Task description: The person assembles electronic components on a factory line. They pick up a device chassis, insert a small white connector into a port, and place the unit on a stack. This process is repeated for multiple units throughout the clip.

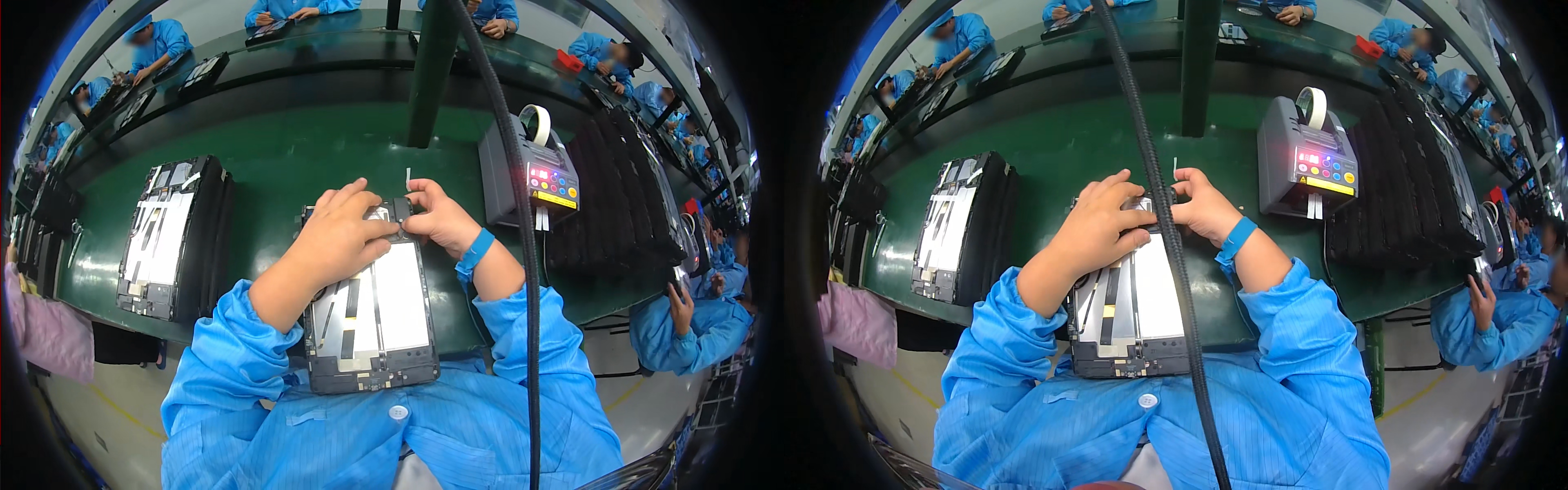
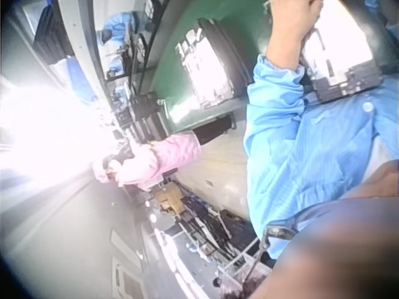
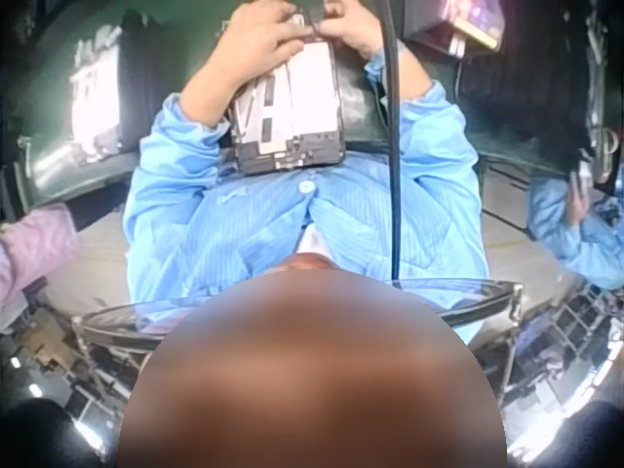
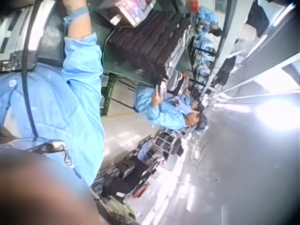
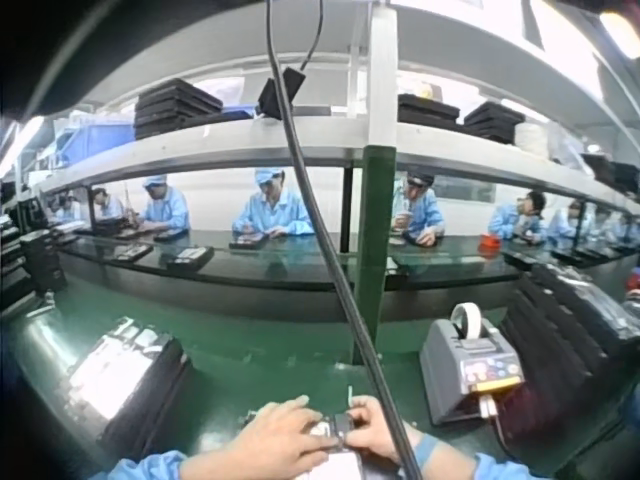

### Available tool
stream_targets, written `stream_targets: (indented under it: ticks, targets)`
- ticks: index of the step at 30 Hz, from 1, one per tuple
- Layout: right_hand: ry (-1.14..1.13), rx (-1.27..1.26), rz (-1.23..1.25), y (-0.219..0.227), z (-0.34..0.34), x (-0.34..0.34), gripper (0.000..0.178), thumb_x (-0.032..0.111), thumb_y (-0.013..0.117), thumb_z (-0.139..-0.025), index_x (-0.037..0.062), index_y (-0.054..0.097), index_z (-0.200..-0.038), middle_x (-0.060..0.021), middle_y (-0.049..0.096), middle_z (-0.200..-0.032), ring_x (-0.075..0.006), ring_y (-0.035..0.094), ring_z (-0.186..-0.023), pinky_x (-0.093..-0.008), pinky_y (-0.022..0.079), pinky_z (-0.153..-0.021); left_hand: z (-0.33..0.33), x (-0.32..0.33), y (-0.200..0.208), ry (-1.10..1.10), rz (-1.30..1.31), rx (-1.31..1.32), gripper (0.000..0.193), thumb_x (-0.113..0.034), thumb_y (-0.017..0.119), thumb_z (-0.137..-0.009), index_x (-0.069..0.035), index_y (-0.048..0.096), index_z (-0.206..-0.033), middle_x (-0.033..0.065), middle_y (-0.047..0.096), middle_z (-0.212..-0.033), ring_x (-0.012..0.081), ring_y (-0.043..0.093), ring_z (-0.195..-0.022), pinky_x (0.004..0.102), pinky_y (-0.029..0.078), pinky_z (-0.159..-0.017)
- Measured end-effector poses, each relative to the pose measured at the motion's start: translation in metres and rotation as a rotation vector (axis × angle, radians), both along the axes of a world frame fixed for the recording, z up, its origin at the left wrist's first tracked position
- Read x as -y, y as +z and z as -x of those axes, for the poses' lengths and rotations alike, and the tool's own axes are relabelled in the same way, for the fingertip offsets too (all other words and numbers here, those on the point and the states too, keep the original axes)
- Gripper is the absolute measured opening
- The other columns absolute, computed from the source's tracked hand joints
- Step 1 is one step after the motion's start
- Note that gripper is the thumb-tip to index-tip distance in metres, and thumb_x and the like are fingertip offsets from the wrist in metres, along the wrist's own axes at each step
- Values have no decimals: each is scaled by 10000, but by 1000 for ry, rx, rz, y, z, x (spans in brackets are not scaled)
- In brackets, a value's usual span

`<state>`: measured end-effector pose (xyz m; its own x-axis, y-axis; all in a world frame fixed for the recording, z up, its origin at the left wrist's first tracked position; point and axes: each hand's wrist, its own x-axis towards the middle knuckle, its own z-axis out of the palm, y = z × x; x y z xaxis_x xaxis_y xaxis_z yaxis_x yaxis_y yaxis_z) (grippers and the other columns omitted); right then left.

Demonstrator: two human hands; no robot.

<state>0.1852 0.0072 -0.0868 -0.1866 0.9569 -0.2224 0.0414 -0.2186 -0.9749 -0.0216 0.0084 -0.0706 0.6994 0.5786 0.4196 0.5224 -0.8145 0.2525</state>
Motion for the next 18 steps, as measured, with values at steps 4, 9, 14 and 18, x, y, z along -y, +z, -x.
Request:
stream_targets:
  ticks: [4, 9, 14, 18]
  targets:
    - [-15, 163, -149, -2, 1, -2, 645, 78, 683, -723, 30, 362, -1280, -67, 527, -1062, -124, 554, -813, -243, 444, -643, -1, 3, 0, 57, -91, -51, 245, -237, 713, -723, -195, 721, -964, 106, 564, -1156, 362, 427, -1250, 506, 349, -978]
    - [285, 364, -570, 19, -19, -2, 104, 134, 653, -831, 44, 604, -849, -36, 573, -894, -106, 516, -716, -264, 433, -628, 2, -1, -4, 57, 65, 6, 236, -232, 697, -751, -193, 721, -983, 133, 553, -1184, 400, 389, -1276, 522, 332, -1002]
    - [597, 706, -471, 39, -13, -20, 182, 199, 632, -844, 34, 604, -772, -59, 559, -633, -162, 524, -608, -306, 426, -580, 3, -10, 0, 76, 313, 30, 224, -231, 672, -797, -196, 729, -1011, 203, 499, -1297, 465, 268, -1342, 538, 268, -1062]
    - [670, 840, -349, 49, -4, -28, 196, 222, 633, -834, 39, 616, -767, -71, 564, -615, -192, 536, -579, -324, 432, -556, -1, -13, 2, 154, 422, -8, 194, -237, 672, -800, -195, 742, -975, 233, 457, -1350, 479, 205, -1363, 532, 244, -1079]
